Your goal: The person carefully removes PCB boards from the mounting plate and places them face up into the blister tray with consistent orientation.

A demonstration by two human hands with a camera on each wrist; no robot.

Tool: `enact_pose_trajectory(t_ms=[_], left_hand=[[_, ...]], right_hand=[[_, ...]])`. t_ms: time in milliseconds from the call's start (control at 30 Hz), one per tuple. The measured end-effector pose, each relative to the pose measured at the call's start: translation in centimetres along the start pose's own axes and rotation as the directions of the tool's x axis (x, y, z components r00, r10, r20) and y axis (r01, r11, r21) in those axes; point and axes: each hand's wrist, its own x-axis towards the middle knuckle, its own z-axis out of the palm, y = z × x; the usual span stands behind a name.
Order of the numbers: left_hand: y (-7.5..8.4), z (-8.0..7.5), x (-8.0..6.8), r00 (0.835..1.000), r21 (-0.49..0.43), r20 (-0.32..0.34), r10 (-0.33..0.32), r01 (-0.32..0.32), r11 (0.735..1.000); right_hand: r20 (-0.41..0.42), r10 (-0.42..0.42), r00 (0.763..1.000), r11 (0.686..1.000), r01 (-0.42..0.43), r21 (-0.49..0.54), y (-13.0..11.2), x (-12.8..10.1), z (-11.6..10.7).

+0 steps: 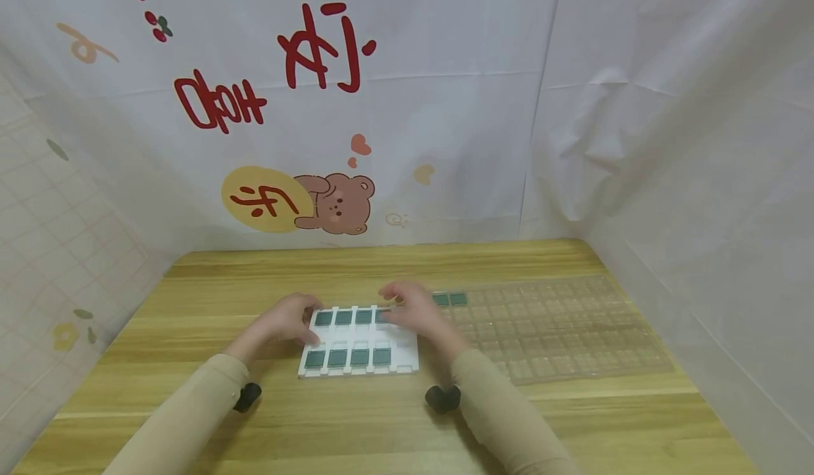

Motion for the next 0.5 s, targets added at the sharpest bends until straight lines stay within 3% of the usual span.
enact_pose_trajectory(t_ms=[300, 500], left_hand=[[0.16, -0.05, -0.08, 1.0, -0.001, 0.001, -0.006, 0.006, 1.0], [0.38, -0.13, -0.21, 1.0, 0.0, 0.009, -0.007, 0.007, 1.0]], right_hand=[[0.02, -0.06, 0.998, 0.979, 0.063, -0.195, -0.03, 0.26, 0.45], [0.049, -0.037, 0.998, 0.952, 0.05, -0.303, -0.11, 0.35, 0.69]])
